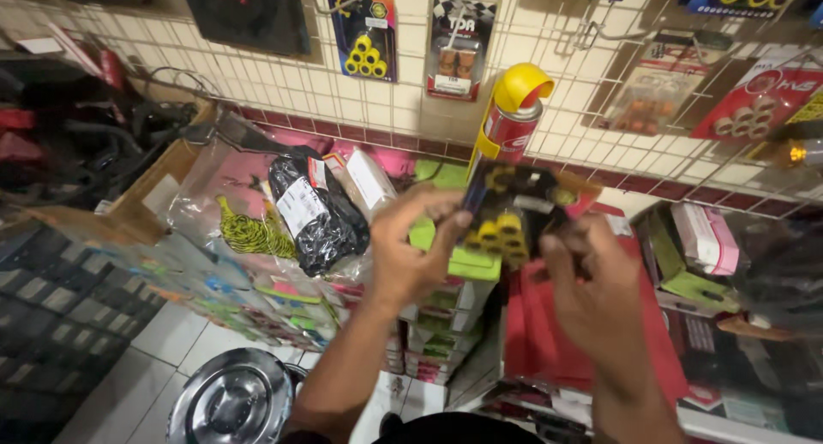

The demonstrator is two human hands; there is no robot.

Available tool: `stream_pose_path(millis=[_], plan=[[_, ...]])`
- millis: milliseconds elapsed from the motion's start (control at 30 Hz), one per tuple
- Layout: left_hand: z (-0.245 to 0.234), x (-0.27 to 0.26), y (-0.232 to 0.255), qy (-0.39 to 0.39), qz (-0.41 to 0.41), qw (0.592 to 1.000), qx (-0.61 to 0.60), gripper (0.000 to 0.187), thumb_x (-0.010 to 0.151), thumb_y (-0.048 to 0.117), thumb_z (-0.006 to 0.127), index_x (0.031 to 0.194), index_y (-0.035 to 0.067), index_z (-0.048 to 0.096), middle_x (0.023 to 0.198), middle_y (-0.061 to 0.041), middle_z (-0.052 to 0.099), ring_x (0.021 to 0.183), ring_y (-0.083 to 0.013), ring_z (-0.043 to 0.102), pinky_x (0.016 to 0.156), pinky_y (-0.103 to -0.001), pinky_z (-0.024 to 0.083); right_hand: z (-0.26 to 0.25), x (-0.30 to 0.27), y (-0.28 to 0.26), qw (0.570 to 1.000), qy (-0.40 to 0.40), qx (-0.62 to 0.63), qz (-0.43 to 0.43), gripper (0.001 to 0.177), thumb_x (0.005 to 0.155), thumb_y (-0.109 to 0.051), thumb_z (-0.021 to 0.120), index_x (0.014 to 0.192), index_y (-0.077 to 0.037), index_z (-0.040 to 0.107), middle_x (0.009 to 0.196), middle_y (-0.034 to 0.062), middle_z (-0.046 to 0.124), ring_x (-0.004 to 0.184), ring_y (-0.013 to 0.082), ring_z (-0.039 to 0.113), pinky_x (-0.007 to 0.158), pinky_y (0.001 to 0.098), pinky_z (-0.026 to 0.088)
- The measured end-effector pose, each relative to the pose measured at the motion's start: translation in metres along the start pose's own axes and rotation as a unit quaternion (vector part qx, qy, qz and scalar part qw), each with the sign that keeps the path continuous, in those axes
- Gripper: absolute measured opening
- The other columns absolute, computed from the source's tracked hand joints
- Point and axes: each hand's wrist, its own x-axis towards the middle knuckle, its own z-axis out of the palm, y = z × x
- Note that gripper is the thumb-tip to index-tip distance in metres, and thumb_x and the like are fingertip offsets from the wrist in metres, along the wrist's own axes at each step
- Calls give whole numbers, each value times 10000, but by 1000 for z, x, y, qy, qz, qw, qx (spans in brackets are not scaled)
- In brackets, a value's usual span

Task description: The person picks up a packaged set of motorcycle rollers from a glass counter, walks to a display wall, and hangs the package on a metal hook next to other similar items.

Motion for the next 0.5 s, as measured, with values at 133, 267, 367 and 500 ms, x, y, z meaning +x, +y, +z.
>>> stream_pose_path(millis=[133, 267, 367, 500], plan=[[-22, 48, 12, -8, 62, 998, 21, 153, 964, 46, 746, 1100, 8, 687, 990, -81, 722, 842, -107, 701, 769, -266, 565, 7, 33, -39, 975, 51, -158, -150, 130, 1040, -2, 653, 1035, 33, 529, 858, 88, 671, 750, 120, 644, 646, 264, 515], [-31, 99, 14, -25, 74, 997, -25, 132, 996, 52, 730, 1123, 26, 705, 930, -32, 727, 810, -70, 701, 682, -229, 552, 17, 71, -83, 979, 16, -32, -201, 140, 1021, 38, 575, 1114, 27, 471, 926, 28, 641, 805, 49, 631, 640, 212, 540], [-30, 137, 7, -5, 157, 986, -57, 102, 1058, 71, 725, 1146, 31, 696, 962, -15, 720, 825, -62, 680, 679, -205, 550, 24, 101, -99, 965, 17, -45, -257, 146, 1071, 87, 559, 1197, 32, 511, 900, 22, 548, 736, 44, 494, 611, 214, 423], [-33, 174, -6, -11, 149, 984, -101, 85, 1109, 89, 729, 1073, 17, 700, 874, -11, 674, 740, -52, 581, 662, -214, 482, 27, 148, -94, 963, 12, -6, -270, 149, 1134, 90, 577, 1264, 28, 541, 856, -25, 521, 719, 26, 466, 652, 196, 387]])
